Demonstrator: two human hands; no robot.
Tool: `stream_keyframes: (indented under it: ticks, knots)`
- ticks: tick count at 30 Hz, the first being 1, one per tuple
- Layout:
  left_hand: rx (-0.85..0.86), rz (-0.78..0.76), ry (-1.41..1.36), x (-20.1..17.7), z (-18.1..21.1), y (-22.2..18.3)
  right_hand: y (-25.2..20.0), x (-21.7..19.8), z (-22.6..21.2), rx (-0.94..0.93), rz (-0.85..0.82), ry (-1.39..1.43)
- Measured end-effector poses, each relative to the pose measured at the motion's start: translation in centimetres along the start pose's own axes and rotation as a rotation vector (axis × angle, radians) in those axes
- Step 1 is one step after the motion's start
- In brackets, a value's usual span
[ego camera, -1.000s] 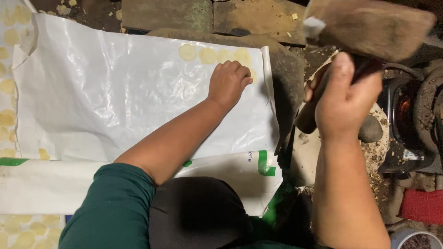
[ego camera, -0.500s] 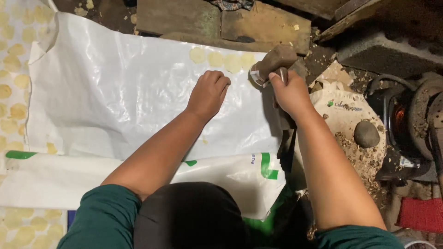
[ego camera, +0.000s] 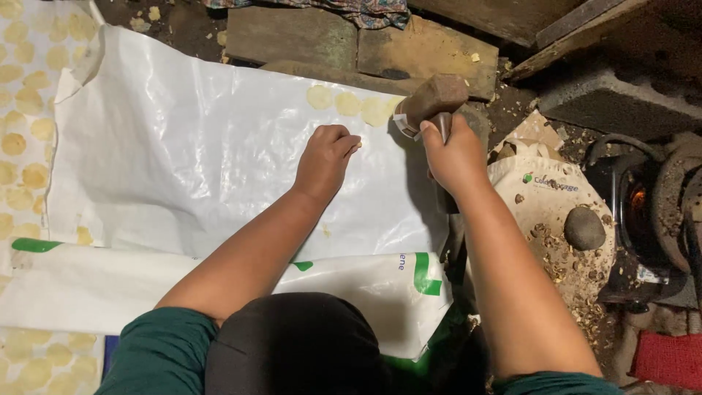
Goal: Processing nuts by cracking shells with a mallet and sorting kernels on a stone surface
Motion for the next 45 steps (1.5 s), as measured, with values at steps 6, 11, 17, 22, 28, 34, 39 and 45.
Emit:
stream_keyframes:
  ticks: [6,11,17,22,28,34,39,45]
  knots:
    - [0.008,-0.041,-0.046,1.9,-0.4,1.6,-0.1,5.7,2.9,0.121,-0.031,-0.087]
    - [-0.001,-0.037,-0.037,3.9,-0.5,3.0,-2.8,-1.6,-2.4,-0.015,0.072,0.154]
    - [0.004,0.094,-0.008,2.4,1.5,3.2,-8.3,-8.5,-7.7,-0.561,0.364,0.546]
    - [-0.008,0.000,0.119,1.0,-0.5,1.1,-5.2,1.8,-2.0,-0.336,0.494,0.239]
    - [0.059,0.017,0.056,0.1,-0.1,-0.7,-1.8,6.8,3.2,0.135,0.007,-0.173]
    - [0.004,0.021,-0.006,1.4,0.4,0.4,-6.5,-2.7,-2.9,-0.033,0.271,0.024]
    - [0.060,-0.131,-0.026,3.7,0.9,2.9,-10.2,-11.0,-7.6,-0.720,0.476,0.413]
    - [-0.016,-0.040,0.072,1.4,-1.7,1.7,-5.2,5.0,-0.9,0.004,0.276,-0.099]
Point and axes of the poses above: each hand's wrist, its own y-axis towards the middle knuckle, its own x-axis out of the palm, z = x × y, the point moved 7 cm from there along y, towards the middle knuckle, and after that the axes turned 6 degrees about x, right-handed, at the moved point
